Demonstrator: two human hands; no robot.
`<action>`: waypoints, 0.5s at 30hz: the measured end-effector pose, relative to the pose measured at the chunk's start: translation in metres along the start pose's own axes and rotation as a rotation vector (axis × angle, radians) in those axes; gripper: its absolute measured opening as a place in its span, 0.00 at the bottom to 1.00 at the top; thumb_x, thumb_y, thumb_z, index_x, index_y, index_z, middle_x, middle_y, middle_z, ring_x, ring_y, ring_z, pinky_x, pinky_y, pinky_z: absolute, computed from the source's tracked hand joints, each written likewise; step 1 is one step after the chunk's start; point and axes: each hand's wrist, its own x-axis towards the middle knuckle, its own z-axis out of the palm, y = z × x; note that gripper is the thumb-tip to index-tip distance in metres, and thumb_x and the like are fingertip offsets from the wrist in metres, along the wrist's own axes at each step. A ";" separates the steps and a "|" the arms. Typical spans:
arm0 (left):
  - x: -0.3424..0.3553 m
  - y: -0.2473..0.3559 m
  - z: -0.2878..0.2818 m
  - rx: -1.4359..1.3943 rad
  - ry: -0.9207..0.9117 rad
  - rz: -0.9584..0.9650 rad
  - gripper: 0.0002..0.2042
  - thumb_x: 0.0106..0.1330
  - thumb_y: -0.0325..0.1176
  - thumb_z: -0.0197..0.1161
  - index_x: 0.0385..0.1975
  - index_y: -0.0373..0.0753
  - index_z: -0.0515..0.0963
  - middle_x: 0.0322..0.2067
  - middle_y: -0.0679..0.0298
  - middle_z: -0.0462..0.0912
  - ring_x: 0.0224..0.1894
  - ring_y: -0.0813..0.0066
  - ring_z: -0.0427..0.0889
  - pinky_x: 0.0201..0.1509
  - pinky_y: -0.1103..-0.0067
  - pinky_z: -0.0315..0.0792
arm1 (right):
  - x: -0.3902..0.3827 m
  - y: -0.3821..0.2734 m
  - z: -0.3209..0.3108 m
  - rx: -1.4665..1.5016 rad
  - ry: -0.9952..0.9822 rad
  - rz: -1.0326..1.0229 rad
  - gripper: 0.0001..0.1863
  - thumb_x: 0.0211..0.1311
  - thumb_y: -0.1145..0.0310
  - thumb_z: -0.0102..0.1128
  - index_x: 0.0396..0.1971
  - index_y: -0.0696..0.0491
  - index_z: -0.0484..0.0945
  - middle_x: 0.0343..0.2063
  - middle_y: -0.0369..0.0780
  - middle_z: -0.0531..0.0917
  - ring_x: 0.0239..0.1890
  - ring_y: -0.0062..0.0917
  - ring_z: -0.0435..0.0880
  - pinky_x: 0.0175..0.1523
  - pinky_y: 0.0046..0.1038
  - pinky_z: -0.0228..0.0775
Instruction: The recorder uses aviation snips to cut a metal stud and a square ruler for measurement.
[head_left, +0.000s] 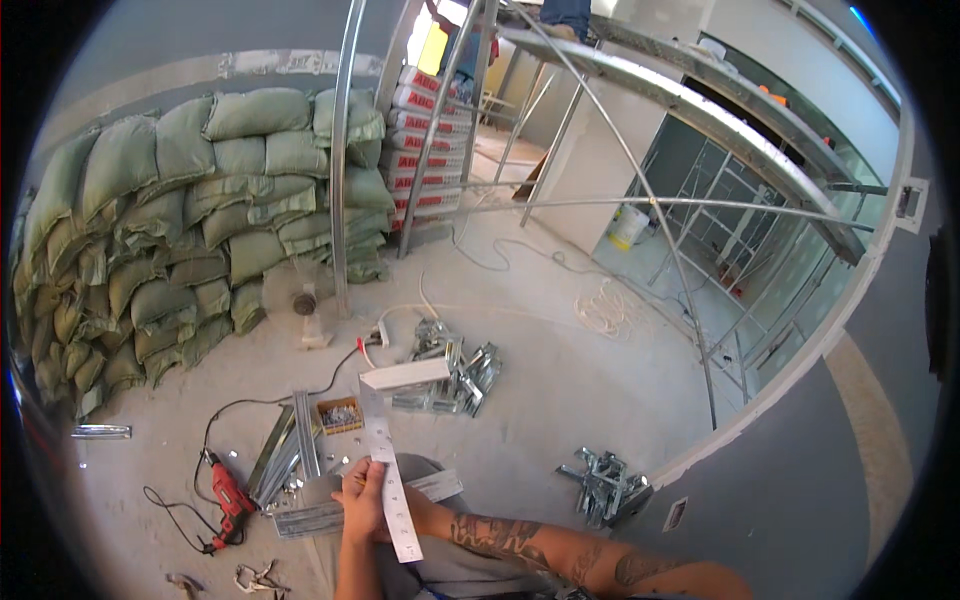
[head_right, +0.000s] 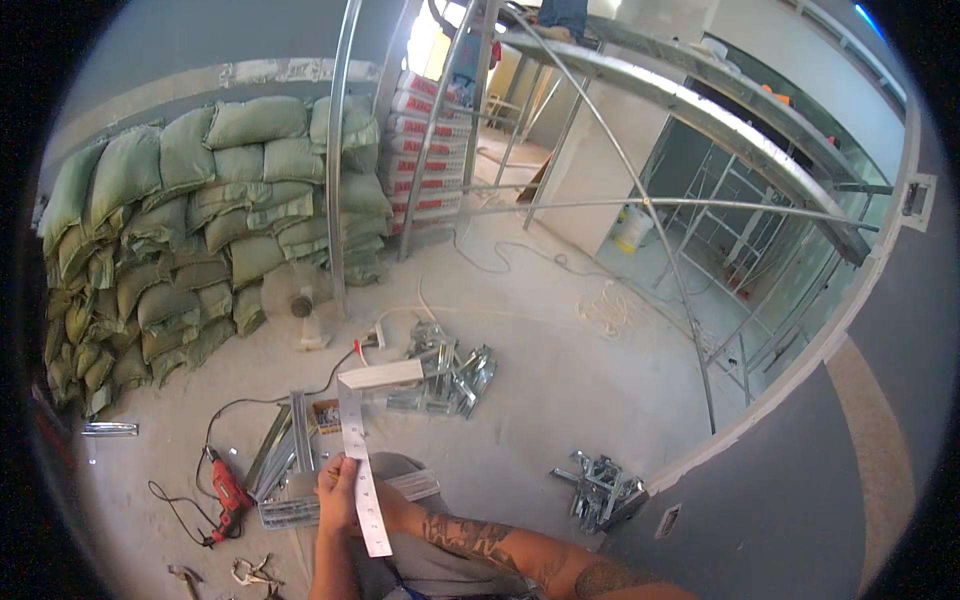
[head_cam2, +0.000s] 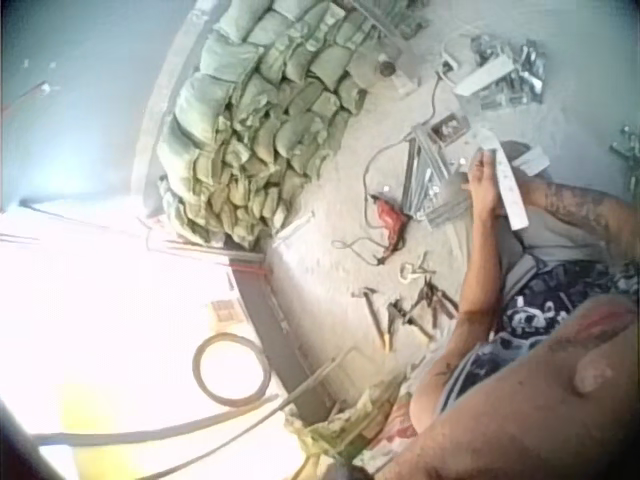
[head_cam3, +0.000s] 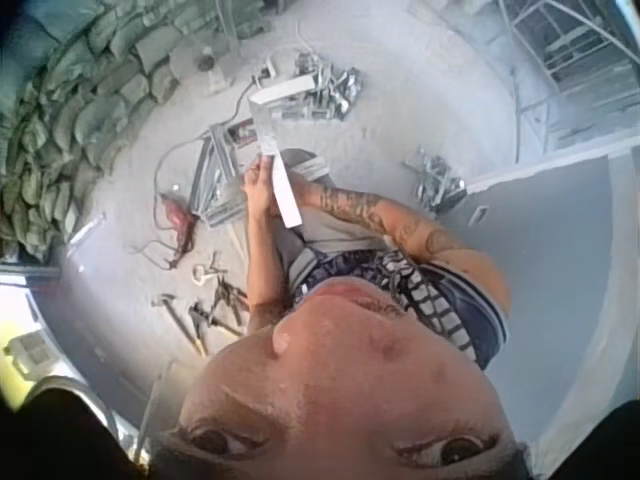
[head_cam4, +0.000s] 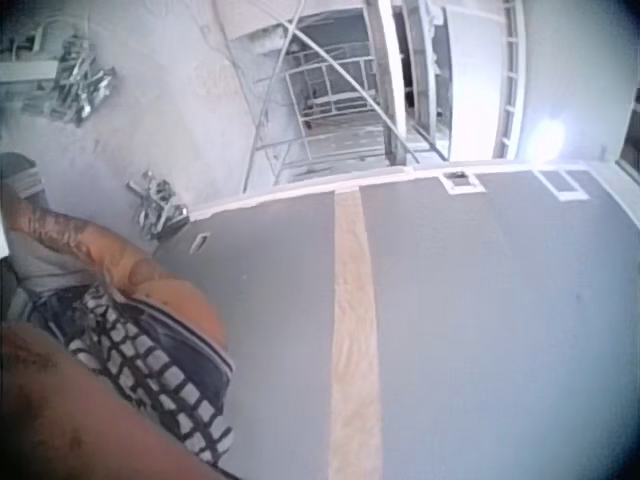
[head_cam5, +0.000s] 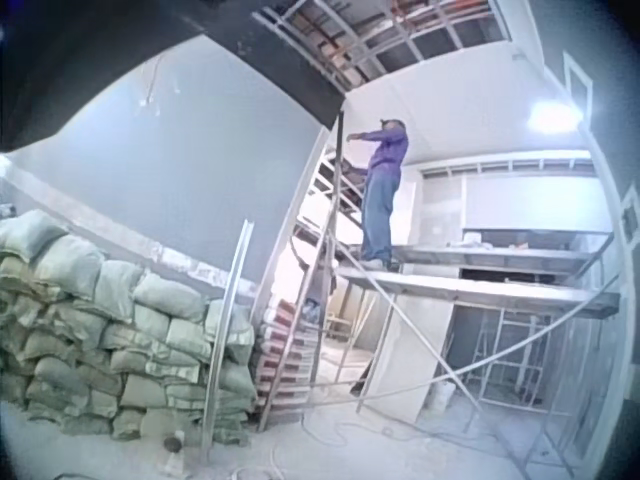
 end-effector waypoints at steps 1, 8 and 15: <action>0.002 0.004 0.004 0.035 -0.016 0.022 0.13 0.75 0.39 0.56 0.32 0.37 0.78 0.24 0.74 0.76 0.25 0.87 0.69 0.30 0.84 0.65 | -0.004 0.001 -0.002 0.112 -0.051 0.105 0.36 0.52 0.49 0.71 0.55 0.57 0.72 0.53 0.50 0.79 0.57 0.44 0.76 0.61 0.39 0.69; 0.003 0.002 0.003 0.232 0.024 0.146 0.15 0.75 0.36 0.57 0.26 0.34 0.72 0.21 0.70 0.71 0.26 0.84 0.64 0.30 0.82 0.62 | 0.007 0.003 -0.011 0.112 -0.254 0.179 0.23 0.67 0.66 0.59 0.59 0.57 0.69 0.53 0.41 0.78 0.55 0.28 0.77 0.61 0.29 0.69; -0.009 -0.004 0.000 0.225 0.165 0.247 0.15 0.75 0.37 0.55 0.27 0.33 0.73 0.21 0.70 0.71 0.26 0.84 0.65 0.29 0.80 0.63 | 0.016 0.004 -0.003 0.376 -0.129 0.221 0.34 0.53 0.62 0.73 0.59 0.55 0.69 0.54 0.43 0.78 0.57 0.32 0.76 0.60 0.32 0.70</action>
